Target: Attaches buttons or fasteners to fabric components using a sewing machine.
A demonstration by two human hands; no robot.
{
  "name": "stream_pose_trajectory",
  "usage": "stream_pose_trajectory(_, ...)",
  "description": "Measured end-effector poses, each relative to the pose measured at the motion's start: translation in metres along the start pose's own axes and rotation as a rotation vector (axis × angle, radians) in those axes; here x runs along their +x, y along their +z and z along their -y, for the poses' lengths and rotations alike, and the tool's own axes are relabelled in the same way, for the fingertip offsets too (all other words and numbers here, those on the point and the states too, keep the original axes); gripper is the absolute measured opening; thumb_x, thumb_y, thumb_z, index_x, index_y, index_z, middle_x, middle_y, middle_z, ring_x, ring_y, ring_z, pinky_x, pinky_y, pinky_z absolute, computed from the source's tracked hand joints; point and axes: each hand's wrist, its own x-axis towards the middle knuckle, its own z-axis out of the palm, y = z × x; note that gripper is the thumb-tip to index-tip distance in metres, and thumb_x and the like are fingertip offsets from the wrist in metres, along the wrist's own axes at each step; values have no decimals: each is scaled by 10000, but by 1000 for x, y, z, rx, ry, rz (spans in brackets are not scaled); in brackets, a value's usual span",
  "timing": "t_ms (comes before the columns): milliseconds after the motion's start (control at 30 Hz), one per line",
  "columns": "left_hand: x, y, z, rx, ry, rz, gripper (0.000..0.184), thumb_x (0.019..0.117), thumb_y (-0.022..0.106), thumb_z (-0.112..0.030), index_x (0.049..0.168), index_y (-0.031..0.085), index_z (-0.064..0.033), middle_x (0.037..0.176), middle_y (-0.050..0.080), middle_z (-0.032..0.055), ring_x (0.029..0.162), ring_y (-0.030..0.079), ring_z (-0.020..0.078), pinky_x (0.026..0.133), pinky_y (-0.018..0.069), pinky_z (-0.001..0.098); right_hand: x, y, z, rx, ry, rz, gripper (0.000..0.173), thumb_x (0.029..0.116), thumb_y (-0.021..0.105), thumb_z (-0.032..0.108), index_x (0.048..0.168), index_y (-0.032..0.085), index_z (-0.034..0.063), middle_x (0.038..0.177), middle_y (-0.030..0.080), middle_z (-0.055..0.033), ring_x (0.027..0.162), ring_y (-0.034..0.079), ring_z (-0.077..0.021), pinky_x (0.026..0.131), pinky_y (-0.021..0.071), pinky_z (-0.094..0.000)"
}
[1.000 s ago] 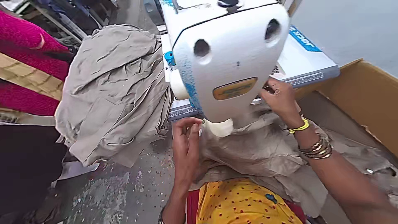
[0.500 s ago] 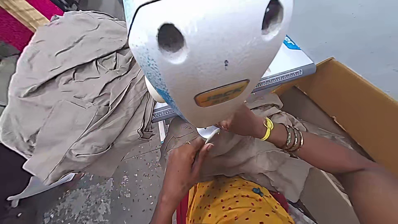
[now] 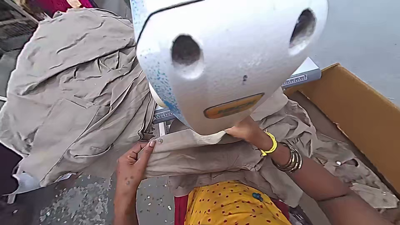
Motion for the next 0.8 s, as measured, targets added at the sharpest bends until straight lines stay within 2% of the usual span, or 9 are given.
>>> stream_pose_trajectory(167,4,13,-2,-234,0,46,225,996,582,-250,833,679,-129,676,617,-138,583,574,-70,549,486,121,-3,-21,-21,164,-117,102,186,954,698,207,1033,610,63,677,540,70,608,511,12,594,452,-197)
stream_pose_trajectory(333,13,13,-37,-141,176,16,256,987,609,-311,863,701,-107,738,636,-132,648,563,-109,603,464,95,-11,-34,-50,37,-127,-93,142,948,647,147,1059,581,89,668,509,82,573,493,2,549,438,-205)
stream_pose_trajectory(467,19,14,-42,20,212,-2,329,980,599,-384,842,701,-103,689,598,-120,599,510,-113,564,417,110,-13,-32,-52,-186,-207,-183,171,947,643,195,1037,603,55,647,545,-10,547,554,-161,507,460,-375)
stream_pose_trajectory(500,18,17,-41,119,218,-13,376,978,582,-423,847,713,-97,681,602,-84,587,511,-65,563,420,174,-13,-33,-53,-244,-206,-181,166,942,655,197,1013,617,51,617,540,-21,531,557,-193,500,451,-407)
stream_pose_trajectory(567,15,28,-38,279,252,-33,454,986,544,-450,896,734,-48,708,651,73,614,593,183,591,460,453,-7,-41,-63,-358,-163,-177,154,953,671,215,977,660,62,609,563,-42,538,585,-237,509,464,-460)
stream_pose_trajectory(633,12,41,-39,320,355,21,460,1029,504,-398,1086,740,-8,986,723,202,903,701,397,788,518,639,5,-54,-83,-467,-116,-275,169,990,657,211,1026,733,65,787,680,-111,716,678,-302,637,544,-516)
stream_pose_trajectory(667,12,48,-41,277,404,75,489,1045,468,-393,1203,707,3,1147,708,219,1073,682,402,918,509,618,12,-59,-92,-525,-111,-329,192,1003,640,208,1071,745,62,915,712,-149,860,702,-344,733,556,-530)
stream_pose_trajectory(700,11,56,-45,190,408,129,516,1058,429,-401,1278,671,-3,1243,690,183,1180,654,309,1010,500,517,20,-62,-101,-562,-130,-360,215,1000,648,220,1099,746,55,994,706,-172,947,680,-374,788,540,-537)
stream_pose_trajectory(800,6,76,-73,-140,177,232,473,1070,400,-321,1315,583,39,1156,677,88,1045,622,2,938,502,211,47,-59,-112,-641,-159,-291,369,931,743,326,1187,725,62,1230,672,-184,1180,605,-408,967,436,-628)
